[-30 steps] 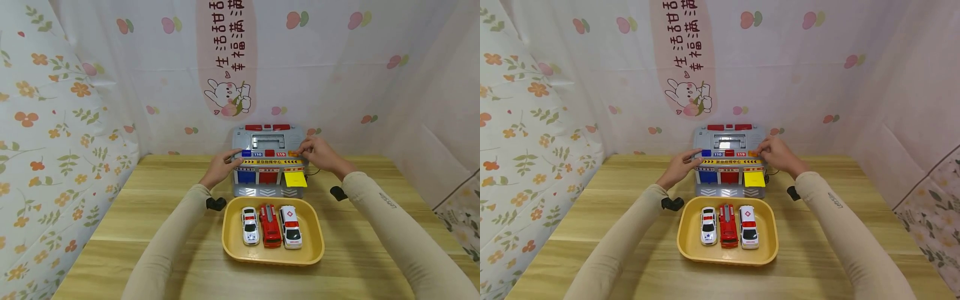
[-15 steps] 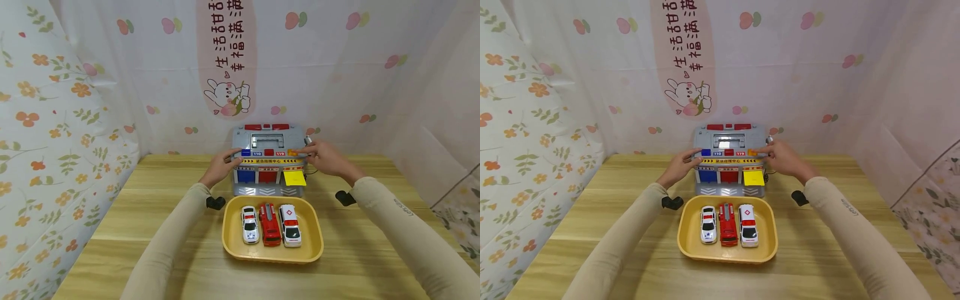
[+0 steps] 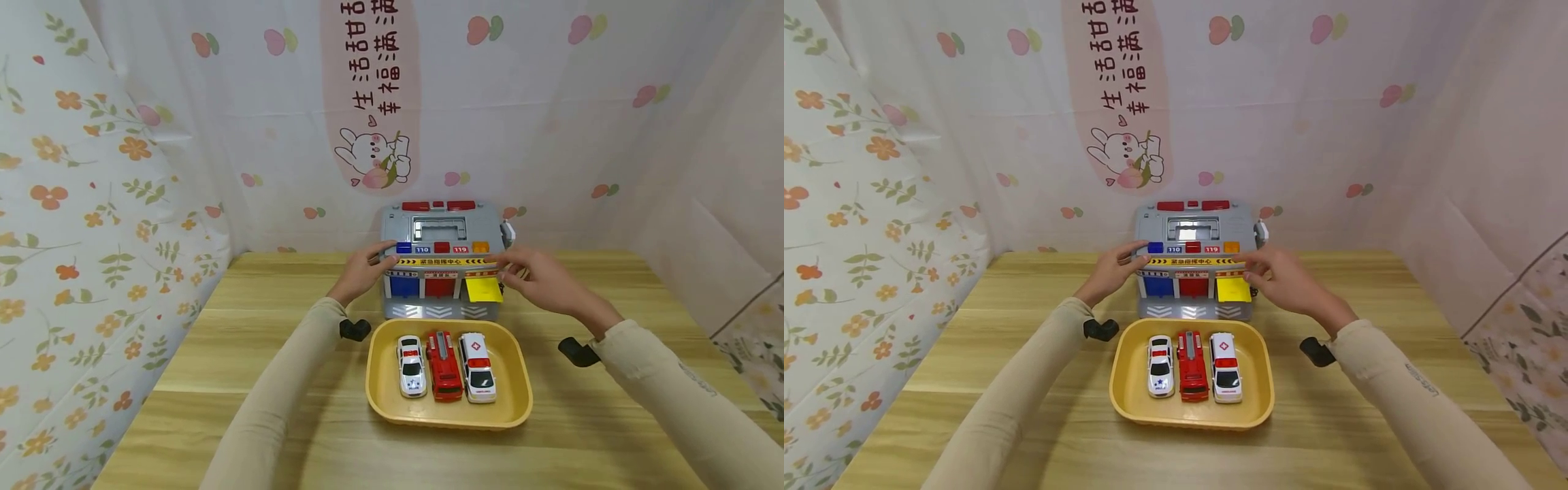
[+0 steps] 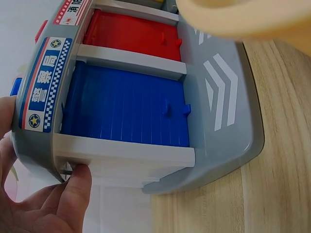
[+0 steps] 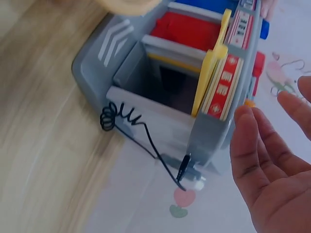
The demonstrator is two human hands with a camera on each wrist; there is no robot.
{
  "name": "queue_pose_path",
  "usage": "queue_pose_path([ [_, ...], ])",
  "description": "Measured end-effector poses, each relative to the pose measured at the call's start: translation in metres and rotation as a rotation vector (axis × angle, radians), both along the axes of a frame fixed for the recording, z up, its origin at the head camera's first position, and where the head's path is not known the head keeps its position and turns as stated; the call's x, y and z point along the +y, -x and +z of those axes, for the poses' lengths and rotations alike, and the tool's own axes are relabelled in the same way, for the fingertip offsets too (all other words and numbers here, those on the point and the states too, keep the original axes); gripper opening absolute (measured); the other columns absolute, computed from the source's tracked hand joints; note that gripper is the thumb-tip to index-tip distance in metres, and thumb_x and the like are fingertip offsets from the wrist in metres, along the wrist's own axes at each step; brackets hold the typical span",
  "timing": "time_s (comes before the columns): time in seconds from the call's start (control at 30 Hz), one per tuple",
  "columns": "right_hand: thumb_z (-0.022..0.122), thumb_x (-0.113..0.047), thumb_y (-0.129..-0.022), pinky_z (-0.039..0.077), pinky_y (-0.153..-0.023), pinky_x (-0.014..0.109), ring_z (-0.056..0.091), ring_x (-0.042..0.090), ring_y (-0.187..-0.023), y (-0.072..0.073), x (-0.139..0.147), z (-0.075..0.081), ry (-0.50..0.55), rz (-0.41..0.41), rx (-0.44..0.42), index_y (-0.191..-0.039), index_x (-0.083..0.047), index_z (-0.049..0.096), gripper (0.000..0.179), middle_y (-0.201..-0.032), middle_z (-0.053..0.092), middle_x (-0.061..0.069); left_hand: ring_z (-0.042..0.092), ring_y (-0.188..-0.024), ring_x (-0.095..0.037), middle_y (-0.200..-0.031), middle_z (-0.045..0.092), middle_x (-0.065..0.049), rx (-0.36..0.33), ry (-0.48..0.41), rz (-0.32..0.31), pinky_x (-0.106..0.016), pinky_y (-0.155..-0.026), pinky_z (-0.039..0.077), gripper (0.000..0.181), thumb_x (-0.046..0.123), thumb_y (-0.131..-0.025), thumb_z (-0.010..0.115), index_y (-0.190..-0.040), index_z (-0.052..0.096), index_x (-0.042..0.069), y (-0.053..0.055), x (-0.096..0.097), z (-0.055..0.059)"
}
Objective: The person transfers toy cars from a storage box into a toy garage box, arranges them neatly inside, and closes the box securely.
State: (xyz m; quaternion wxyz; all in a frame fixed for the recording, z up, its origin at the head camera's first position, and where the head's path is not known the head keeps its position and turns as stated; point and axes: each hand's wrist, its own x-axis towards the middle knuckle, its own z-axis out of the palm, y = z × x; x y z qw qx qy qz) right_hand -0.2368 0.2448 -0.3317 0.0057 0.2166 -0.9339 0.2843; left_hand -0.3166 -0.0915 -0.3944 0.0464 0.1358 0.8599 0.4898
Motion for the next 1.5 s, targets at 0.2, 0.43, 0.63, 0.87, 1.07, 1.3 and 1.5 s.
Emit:
queue_pose_path([
  [0.2,0.062,-0.013,-0.099,0.056,-0.075,0.027,0.065,0.025,-0.098,-0.012,-0.003,-0.001,0.038,0.019,-0.039,-0.135,-0.007,0.062,0.037,-0.118,0.068,0.016,0.046,-0.144,-0.035,-0.157,0.046,-0.007,0.017,0.006,0.012,-0.05,-0.112,0.046,0.048,0.043,-0.1,0.06,-0.145,0.054,0.029,0.0,0.002,-0.001],
  [0.43,0.065,-0.012,-0.097,0.058,-0.074,0.024,0.067,0.02,-0.095,-0.028,-0.006,-0.012,0.031,0.087,-0.069,-0.132,-0.007,0.063,0.036,-0.112,0.069,0.012,0.048,-0.142,-0.036,-0.156,0.048,-0.006,0.02,0.011,0.033,-0.05,-0.11,0.048,0.047,0.044,-0.099,0.061,-0.144,0.056,0.03,0.001,0.003,-0.004],
  [0.63,0.066,-0.016,-0.097,0.061,-0.079,0.03,0.068,0.019,-0.098,-0.042,-0.009,-0.024,0.025,0.132,-0.152,-0.13,-0.006,0.063,0.035,-0.116,0.068,0.012,0.049,-0.142,-0.034,-0.155,0.049,-0.006,0.035,0.022,0.043,-0.049,-0.11,0.048,0.047,0.044,-0.099,0.061,-0.143,0.056,0.029,0.0,0.004,-0.004],
  [0.87,0.066,-0.017,-0.096,0.062,-0.084,0.036,0.068,0.023,-0.103,-0.05,-0.014,-0.031,-0.013,0.183,-0.256,-0.133,-0.003,0.061,0.04,-0.123,0.068,0.017,0.05,-0.142,-0.032,-0.154,0.05,-0.006,0.046,0.018,0.039,-0.047,-0.112,0.047,0.046,0.042,-0.099,0.061,-0.143,0.057,0.028,-0.004,0.005,-0.001],
  [1.07,0.066,-0.024,-0.097,0.062,-0.087,0.041,0.069,0.025,-0.104,-0.053,-0.019,-0.035,-0.077,0.206,-0.368,-0.138,-0.006,0.057,0.046,-0.121,0.071,0.015,0.049,-0.142,-0.033,-0.155,0.05,-0.006,0.03,0.022,0.052,-0.048,-0.113,0.046,0.046,0.044,-0.099,0.061,-0.143,0.057,0.03,-0.004,0.004,0.002],
  [1.3,0.066,-0.029,-0.097,0.06,-0.089,0.045,0.068,0.022,-0.103,-0.055,-0.026,-0.04,-0.128,0.232,-0.446,-0.142,-0.013,0.056,0.049,-0.13,0.067,0.015,0.05,-0.141,-0.032,-0.154,0.05,-0.007,0.038,0.024,0.051,-0.047,-0.113,0.046,0.045,0.042,-0.099,0.061,-0.142,0.057,0.03,-0.003,0.004,0.0],
  [1.5,0.068,-0.03,-0.096,0.06,-0.088,0.045,0.068,0.02,-0.099,-0.056,-0.029,-0.045,-0.159,0.235,-0.458,-0.143,-0.017,0.057,0.05,-0.135,0.064,0.015,0.051,-0.141,-0.031,-0.153,0.051,-0.006,0.043,0.022,0.05,-0.047,-0.113,0.046,0.045,0.043,-0.099,0.061,-0.142,0.058,0.031,-0.002,0.004,0.0],
])
